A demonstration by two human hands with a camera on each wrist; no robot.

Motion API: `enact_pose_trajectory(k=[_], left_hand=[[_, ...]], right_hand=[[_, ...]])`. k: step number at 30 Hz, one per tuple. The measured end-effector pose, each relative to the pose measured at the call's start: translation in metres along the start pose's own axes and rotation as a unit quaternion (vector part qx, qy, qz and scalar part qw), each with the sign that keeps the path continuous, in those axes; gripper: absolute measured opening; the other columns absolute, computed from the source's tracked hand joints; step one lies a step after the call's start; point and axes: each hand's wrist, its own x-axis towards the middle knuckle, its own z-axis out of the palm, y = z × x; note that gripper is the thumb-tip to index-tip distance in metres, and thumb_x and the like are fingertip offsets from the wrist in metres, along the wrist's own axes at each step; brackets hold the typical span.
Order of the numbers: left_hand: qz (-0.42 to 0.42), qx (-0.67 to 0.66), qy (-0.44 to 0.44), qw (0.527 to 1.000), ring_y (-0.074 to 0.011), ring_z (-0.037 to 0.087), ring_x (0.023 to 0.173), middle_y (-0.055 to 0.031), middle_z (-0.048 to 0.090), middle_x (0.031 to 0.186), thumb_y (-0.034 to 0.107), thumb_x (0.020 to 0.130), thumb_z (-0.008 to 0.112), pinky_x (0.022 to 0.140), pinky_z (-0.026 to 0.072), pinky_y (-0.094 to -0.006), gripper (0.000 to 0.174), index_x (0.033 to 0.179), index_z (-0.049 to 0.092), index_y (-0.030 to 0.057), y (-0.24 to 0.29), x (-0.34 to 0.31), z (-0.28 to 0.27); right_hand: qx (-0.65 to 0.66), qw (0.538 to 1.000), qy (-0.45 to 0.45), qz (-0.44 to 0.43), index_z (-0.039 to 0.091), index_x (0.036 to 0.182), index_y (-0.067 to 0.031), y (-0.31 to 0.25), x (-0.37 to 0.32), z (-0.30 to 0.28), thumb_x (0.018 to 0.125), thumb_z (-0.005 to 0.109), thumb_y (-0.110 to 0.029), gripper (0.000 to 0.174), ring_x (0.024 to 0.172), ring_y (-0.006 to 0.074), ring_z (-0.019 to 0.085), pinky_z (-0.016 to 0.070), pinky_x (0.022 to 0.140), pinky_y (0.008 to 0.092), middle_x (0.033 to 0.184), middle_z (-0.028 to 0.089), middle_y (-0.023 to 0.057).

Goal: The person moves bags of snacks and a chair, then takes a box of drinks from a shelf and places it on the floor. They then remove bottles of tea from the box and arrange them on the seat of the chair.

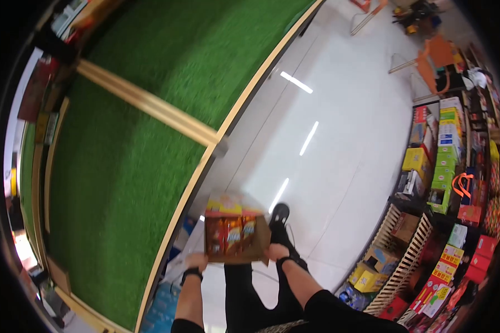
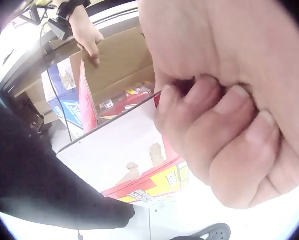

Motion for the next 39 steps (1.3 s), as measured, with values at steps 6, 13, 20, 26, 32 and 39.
enact_pose_trajectory(k=[6,13,20,26,32,39], left_hand=[[0.048,0.008,-0.015,0.999,-0.0337,0.062,0.080,-0.0171,0.065,0.082,0.033,0.080,0.041,0.073,0.0483,-0.0439,0.037,0.080,0.067,0.0061,0.011,-0.017,-0.021],[0.130,0.010,0.018,0.991,-0.0341,0.062,0.075,-0.0188,0.064,0.075,0.037,0.080,0.041,0.070,0.0486,-0.0442,0.041,0.075,0.067,0.0054,0.024,-0.018,-0.011],[0.156,-0.161,-0.021,0.974,-0.0238,0.064,0.073,-0.0107,0.067,0.076,0.052,0.082,0.043,0.066,0.0480,-0.0382,0.050,0.079,0.068,0.0089,0.059,-0.059,-0.032],[0.135,-0.105,-0.025,0.985,-0.0280,0.063,0.078,-0.0131,0.066,0.079,0.044,0.084,0.042,0.069,0.0476,-0.0386,0.043,0.083,0.067,0.0087,0.146,-0.099,-0.099],[0.120,-0.075,-0.065,0.988,-0.0288,0.060,0.093,-0.0178,0.064,0.094,0.052,0.082,0.043,0.079,0.0450,-0.0420,0.054,0.098,0.064,0.0052,0.213,-0.079,-0.148],[0.241,0.103,-0.011,0.965,-0.0397,0.059,0.084,-0.0215,0.063,0.085,0.044,0.082,0.042,0.074,0.0474,-0.0467,0.047,0.090,0.063,0.0027,0.291,-0.018,-0.219]], right_hand=[[0.027,0.999,-0.028,-0.022,0.066,0.084,-0.0039,0.006,-0.021,-0.030,0.081,0.046,-0.036,0.038,0.084,0.0328,0.062,0.0487,0.076,0.0424,0.087,0.065,0.0171],[0.047,0.998,-0.018,-0.040,0.066,0.083,-0.0034,0.032,-0.051,-0.055,0.080,0.047,-0.034,0.036,0.083,0.0343,0.062,0.0485,0.075,0.0432,0.085,0.064,0.0194],[0.064,0.994,-0.018,-0.082,0.065,0.086,-0.0029,0.075,-0.090,-0.099,0.081,0.047,-0.035,0.037,0.087,0.0363,0.060,0.0478,0.076,0.0445,0.088,0.063,0.0213],[0.083,0.992,-0.043,-0.083,0.064,0.092,-0.0022,0.132,-0.100,-0.136,0.082,0.046,-0.038,0.041,0.092,0.0357,0.059,0.0463,0.080,0.0437,0.094,0.062,0.0218],[0.149,0.986,-0.024,-0.075,0.064,0.096,-0.0034,0.193,-0.112,-0.202,0.078,0.047,-0.039,0.044,0.095,0.0347,0.058,0.0461,0.080,0.0416,0.099,0.061,0.0200],[0.162,0.984,0.046,-0.057,0.064,0.095,-0.0036,0.249,-0.109,-0.298,0.078,0.051,-0.038,0.040,0.093,0.0347,0.059,0.0461,0.080,0.0429,0.098,0.062,0.0199]])
